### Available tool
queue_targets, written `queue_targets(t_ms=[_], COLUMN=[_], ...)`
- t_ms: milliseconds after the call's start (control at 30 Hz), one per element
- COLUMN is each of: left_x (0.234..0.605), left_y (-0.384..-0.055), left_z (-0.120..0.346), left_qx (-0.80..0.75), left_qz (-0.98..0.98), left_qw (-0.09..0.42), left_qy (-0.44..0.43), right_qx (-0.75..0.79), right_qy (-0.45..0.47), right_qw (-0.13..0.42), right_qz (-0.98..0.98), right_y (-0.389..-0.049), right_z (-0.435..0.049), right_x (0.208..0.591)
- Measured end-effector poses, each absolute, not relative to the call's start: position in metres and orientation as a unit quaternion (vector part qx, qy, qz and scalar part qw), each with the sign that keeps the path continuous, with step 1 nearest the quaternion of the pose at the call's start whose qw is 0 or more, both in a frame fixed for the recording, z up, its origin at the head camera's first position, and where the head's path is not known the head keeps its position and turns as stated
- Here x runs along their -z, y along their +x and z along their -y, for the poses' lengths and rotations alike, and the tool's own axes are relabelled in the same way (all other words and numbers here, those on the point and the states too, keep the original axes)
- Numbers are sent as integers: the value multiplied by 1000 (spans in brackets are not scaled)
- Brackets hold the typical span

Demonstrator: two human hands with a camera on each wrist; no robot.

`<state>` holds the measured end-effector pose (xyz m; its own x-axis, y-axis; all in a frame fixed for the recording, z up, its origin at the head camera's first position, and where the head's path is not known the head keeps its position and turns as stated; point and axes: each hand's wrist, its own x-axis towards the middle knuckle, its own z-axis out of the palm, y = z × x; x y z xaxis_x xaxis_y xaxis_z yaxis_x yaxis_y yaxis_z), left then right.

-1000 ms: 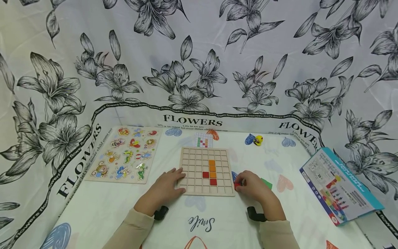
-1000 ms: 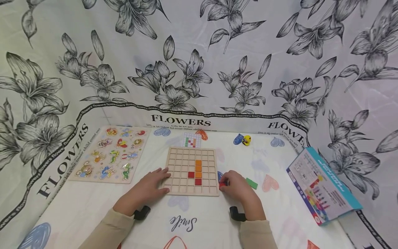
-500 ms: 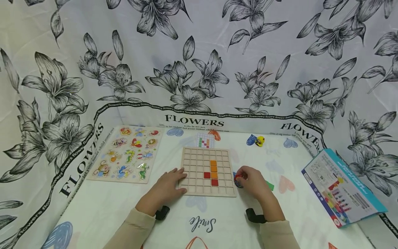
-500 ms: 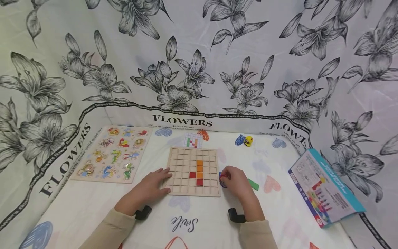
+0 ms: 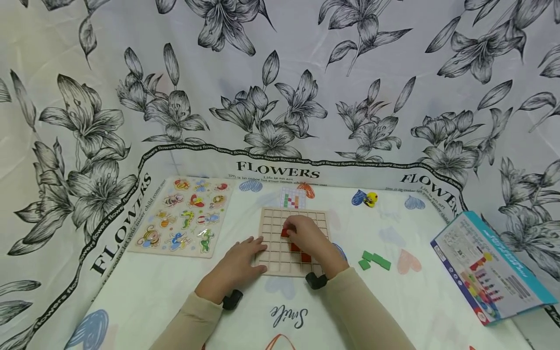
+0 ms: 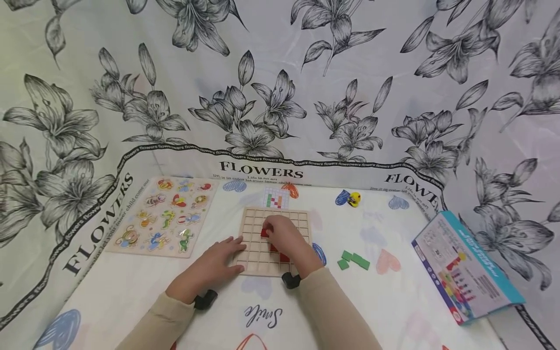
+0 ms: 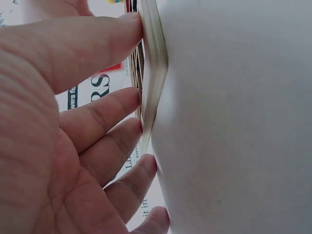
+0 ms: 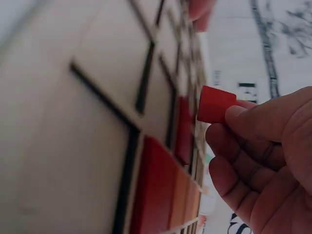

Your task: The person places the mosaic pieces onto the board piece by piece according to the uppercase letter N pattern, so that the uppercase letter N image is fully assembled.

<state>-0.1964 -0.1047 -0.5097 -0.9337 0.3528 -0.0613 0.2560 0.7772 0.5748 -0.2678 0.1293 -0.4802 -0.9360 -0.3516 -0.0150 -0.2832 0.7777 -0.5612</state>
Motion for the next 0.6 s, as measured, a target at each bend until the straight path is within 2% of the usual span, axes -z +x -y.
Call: queue_targets(t_ms=[233, 600], left_x=[509, 507], left_y=[-197, -195], left_z=[101, 103], left_qx=[-291, -295], left_qz=[-938, -939], left_qw=[81, 79], left_qy=[168, 160], right_qx=[238, 247], right_qy=[-156, -169], right_qw=[70, 91], right_qz=[-956, -950], right_y=[-285, -277], right_z=[-123, -124], right_x=[487, 490])
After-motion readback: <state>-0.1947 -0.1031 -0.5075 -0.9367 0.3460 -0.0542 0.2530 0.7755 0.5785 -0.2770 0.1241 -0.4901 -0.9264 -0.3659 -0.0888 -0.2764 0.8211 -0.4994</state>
